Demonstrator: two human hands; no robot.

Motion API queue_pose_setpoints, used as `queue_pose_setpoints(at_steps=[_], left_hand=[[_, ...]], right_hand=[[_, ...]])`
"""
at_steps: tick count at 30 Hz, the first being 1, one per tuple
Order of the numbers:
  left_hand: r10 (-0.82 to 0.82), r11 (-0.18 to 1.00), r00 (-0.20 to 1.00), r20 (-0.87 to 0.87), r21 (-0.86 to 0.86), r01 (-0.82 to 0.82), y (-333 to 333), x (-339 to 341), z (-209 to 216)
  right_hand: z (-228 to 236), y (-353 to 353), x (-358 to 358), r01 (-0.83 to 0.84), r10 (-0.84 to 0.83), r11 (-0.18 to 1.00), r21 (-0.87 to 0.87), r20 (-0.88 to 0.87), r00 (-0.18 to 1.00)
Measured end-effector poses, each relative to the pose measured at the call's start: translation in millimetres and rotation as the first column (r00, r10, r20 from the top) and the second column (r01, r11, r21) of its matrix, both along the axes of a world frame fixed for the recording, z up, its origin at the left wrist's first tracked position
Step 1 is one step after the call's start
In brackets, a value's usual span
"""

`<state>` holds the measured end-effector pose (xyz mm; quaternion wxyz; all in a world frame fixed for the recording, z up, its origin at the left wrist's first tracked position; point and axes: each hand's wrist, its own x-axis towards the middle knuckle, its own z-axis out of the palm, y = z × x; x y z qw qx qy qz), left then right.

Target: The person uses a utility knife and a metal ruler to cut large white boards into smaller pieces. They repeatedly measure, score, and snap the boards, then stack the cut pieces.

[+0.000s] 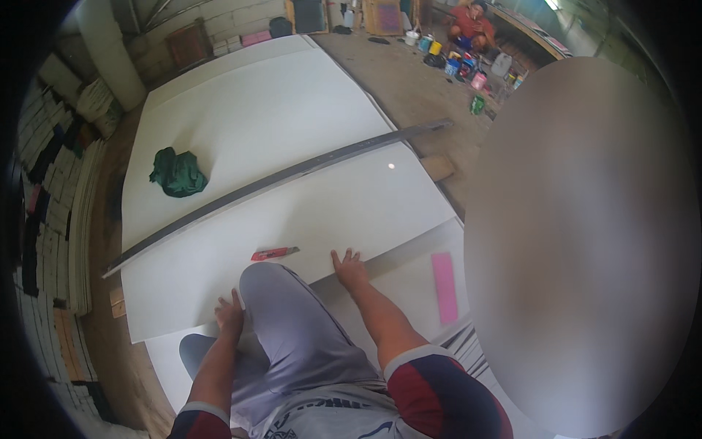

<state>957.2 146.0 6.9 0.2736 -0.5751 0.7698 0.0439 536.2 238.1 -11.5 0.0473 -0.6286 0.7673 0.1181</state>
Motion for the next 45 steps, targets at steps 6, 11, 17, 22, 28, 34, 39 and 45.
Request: queue_pose_setpoints(at_steps=[6,11,17,22,28,34,39,45], left_hand=[[0.029,0.999,1.0,0.012,0.044,-0.03,19,10,0],[0.063,0.998,0.997,-0.049,0.029,-0.062,26,3,-7],[0.145,0.989,0.982,-0.121,-0.024,-0.149,24,22,-33],[0.115,0.992,0.988,-0.104,-0.042,-0.12,20,-3,-1],[0.101,0.991,0.993,-0.069,-0.084,-0.107,33,7,-9],[0.11,0.992,0.986,-0.128,-0.053,-0.117,50,10,-26],[0.097,0.995,0.994,-0.059,0.012,-0.097,44,-2,-20],[0.076,0.996,0.992,-0.101,0.057,-0.071,42,7,-23]], right_hand=[[-23,32,20,0.015,-0.016,1.0,0.009,0.077,0.997],[-35,32,13,0.029,-0.037,0.998,0.063,0.118,0.992],[-36,6,13,-0.071,0.064,0.995,0.065,0.106,0.992],[-22,15,2,0.028,-0.039,0.983,0.183,0.056,0.998],[10,24,21,0.02,-0.033,0.975,0.222,0.054,0.998],[-5,30,3,0.092,-0.122,0.953,0.29,0.088,0.989],[1,40,-8,0.069,-0.086,0.988,0.141,0.118,0.989],[-10,48,3,0.054,-0.06,0.996,0.066,0.089,0.994]])
